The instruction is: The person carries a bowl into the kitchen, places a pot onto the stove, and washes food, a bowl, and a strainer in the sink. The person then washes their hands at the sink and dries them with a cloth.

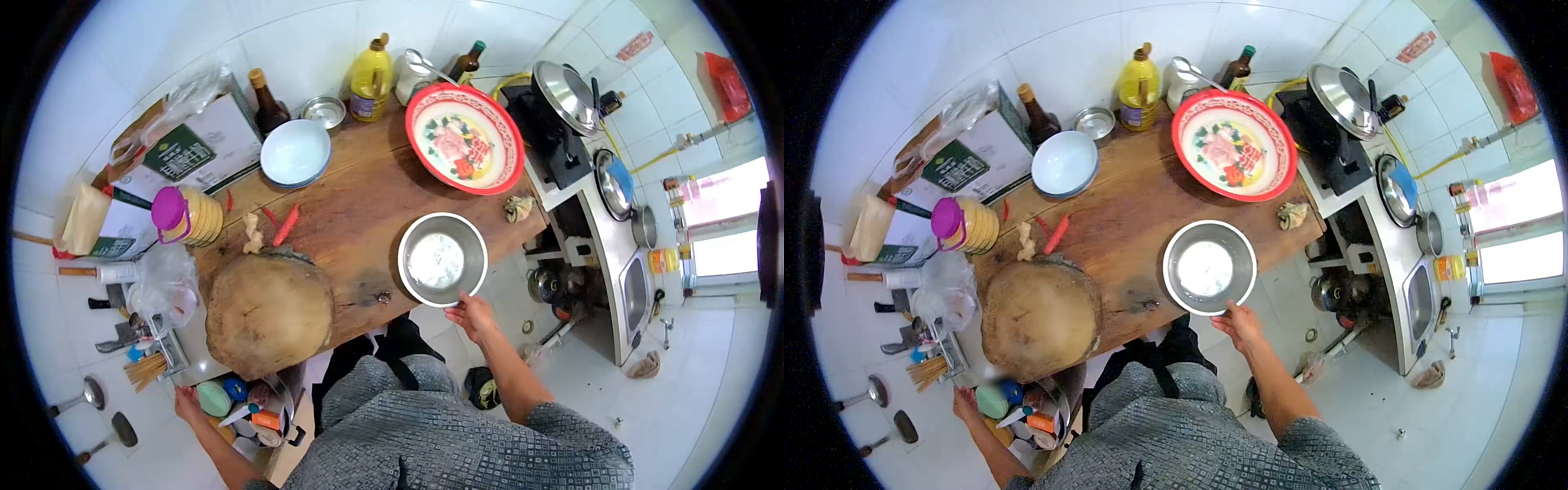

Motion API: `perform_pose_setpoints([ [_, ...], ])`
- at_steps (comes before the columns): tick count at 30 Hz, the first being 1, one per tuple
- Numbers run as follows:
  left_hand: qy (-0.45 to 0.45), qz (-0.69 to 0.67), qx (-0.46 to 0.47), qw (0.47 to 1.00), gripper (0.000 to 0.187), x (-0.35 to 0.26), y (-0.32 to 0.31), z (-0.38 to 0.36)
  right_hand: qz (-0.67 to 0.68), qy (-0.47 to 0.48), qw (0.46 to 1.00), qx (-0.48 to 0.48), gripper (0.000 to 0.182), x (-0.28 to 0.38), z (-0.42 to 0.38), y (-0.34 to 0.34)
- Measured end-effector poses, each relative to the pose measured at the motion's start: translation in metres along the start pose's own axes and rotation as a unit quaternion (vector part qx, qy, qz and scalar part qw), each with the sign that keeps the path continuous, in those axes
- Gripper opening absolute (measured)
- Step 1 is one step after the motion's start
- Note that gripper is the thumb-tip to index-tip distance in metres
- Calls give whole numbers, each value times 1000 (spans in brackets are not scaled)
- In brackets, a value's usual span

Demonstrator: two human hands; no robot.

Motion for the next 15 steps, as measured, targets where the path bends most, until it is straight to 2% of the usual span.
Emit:
perform_pose_setpoints([
  [4, -11, 14, 31, 999, 25, -8, -32, -69, -21, 37, 999, 2, 26, -1, 10, 3],
  [8, -55, 29, 16, 998, 34, -17, -59, -108, 2, 96, 995, -2, 22, -13, 9, 11],
  [10, -90, 21, 104, 990, 38, -2, -44, -77, -8, 94, 995, -32, 25, -18, 9, 17],
  [11, -114, 13, 140, 984, 37, 20, -28, -30, 16, 86, 995, -39, 25, -15, 4, 17],
  [12, -212, 86, 214, 949, 37, 24, -36, -13, 52, 93, 994, -27, 25, -18, 4, 23],
  [13, -136, 90, 53, 985, 30, -33, -95, -115, 74, 95, 992, -22, 24, -17, -1, 27],
  [14, -146, 93, 44, 984, 30, -55, -123, -145, 97, 89, 991, -26, 22, -10, -12, 31],
  [15, -162, 92, 38, 982, 27, -59, -134, -143, 120, 78, 989, -25, 21, -6, -21, 34],
])
Point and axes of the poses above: each hand's wrist, its own z-axis towards the middle knuckle, its own y-axis out of the back of the hand, x = y × z, the point moved 1 cm from there along z, towards the middle knuckle, and after that the axes turned 3 degrees about x, right-handed, at the moved point
